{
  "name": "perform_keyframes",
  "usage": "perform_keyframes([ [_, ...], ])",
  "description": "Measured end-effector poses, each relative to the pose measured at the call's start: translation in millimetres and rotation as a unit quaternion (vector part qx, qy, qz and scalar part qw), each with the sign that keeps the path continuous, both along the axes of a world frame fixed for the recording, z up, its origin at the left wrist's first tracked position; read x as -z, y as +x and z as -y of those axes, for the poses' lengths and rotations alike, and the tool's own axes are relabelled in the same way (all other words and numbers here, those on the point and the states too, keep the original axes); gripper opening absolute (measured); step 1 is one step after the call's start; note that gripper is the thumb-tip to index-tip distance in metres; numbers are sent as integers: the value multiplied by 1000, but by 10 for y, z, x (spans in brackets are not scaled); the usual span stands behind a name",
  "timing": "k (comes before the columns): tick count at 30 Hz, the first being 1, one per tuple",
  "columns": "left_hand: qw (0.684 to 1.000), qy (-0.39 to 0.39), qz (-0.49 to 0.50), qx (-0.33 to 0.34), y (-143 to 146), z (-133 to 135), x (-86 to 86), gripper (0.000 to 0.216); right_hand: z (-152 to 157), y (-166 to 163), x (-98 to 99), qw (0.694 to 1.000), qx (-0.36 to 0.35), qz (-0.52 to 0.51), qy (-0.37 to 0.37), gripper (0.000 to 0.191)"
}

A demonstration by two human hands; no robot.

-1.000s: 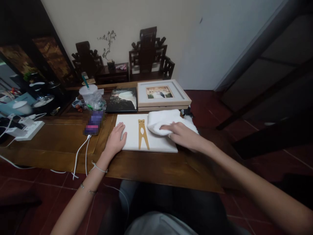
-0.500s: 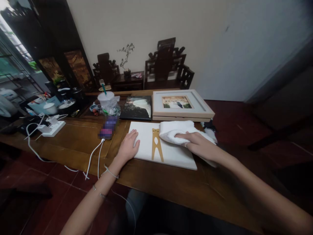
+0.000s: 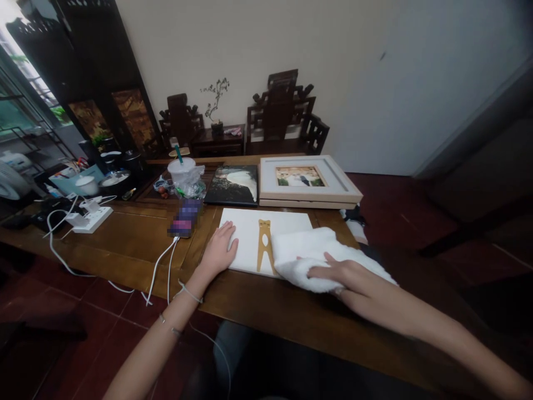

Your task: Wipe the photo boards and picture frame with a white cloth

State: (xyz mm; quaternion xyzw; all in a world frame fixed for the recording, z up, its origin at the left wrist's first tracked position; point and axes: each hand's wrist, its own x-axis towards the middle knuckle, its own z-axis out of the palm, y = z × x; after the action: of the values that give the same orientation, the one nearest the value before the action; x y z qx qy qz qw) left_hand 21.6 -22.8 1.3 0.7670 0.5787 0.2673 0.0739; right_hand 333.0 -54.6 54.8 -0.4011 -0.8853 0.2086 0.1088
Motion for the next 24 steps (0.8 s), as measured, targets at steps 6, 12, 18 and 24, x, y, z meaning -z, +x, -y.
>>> perform_keyframes([
  [6,1000,2,6,-3,3,4,-10,41,-283,93,68,997,77,-18,-28,49],
  [12,1000,7,12,1,-12,1,-15,41,-722,-177,59,997,25,-27,61,49],
  [18,1000,11,20,4,-16,-7,5,40,-606,-328,233,993,-8,2,115,51],
  [24,1000,11,15,5,-5,-21,15,39,-30,-203,69,995,-49,12,81,53],
])
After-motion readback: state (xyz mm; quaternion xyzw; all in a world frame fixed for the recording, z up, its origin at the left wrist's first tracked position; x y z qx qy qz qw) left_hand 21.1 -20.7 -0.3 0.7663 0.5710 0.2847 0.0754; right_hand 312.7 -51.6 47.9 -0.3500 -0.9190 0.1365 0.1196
